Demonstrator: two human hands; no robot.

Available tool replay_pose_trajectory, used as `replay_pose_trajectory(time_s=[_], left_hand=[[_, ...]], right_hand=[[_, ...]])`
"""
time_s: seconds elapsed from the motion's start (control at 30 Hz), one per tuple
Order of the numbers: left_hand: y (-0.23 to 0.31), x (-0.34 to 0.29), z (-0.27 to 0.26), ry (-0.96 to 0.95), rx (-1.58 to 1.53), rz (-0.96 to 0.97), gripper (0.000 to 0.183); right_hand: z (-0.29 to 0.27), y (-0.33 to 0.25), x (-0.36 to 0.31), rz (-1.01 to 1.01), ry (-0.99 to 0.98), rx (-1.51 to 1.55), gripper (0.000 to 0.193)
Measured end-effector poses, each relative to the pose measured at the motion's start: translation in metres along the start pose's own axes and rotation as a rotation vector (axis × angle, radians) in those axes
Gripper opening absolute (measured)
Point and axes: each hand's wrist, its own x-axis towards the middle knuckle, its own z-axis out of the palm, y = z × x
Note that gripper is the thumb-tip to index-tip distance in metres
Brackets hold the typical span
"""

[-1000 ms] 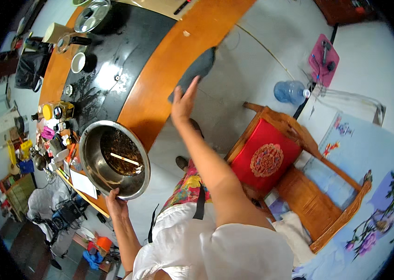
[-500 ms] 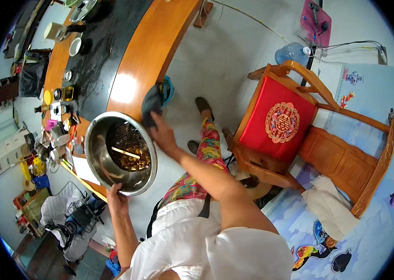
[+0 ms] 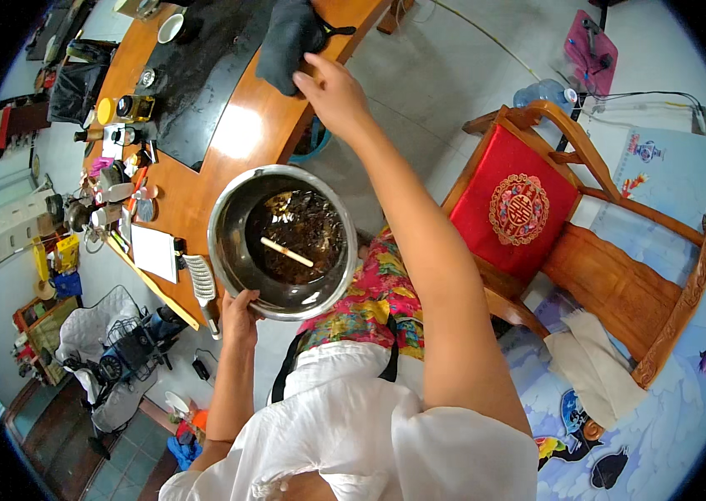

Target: The person wipes the surface of a wooden table with a cloth, moves a kettle and several small cups, and later empties the contents of a metal bowl into a small bucket.

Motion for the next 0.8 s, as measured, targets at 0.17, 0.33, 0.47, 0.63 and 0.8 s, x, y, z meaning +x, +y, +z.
replay_pose_trajectory(time_s=[0.17, 0.33, 0.47, 0.63, 0.8], left_hand=[[-0.011, 0.025, 0.025, -0.081, 0.059, 0.007, 0.026], [-0.03, 0.068, 0.063, -0.182, 0.168, -0.048, 0.029], [-0.043, 0.11, 0.101, -0.313, 0.249, -0.102, 0.03], [-0.069, 0.201, 0.132, -0.702, 0.131, -0.266, 0.063], [-0.113, 0.318, 0.184, -0.69, -0.162, -0.307, 0.08]], right_hand=[[-0.049, 0.034, -0.11, 0.232, -0.028, -0.082, 0.057], [-0.082, 0.07, -0.196, 0.645, -0.265, 0.033, 0.07], [-0.098, 0.123, -0.213, 0.716, -0.15, 0.102, 0.051], [-0.122, 0.171, -0.199, 0.698, 0.197, 0.032, 0.031], [-0.149, 0.177, -0.18, 0.833, 0.358, 0.136, 0.034]])
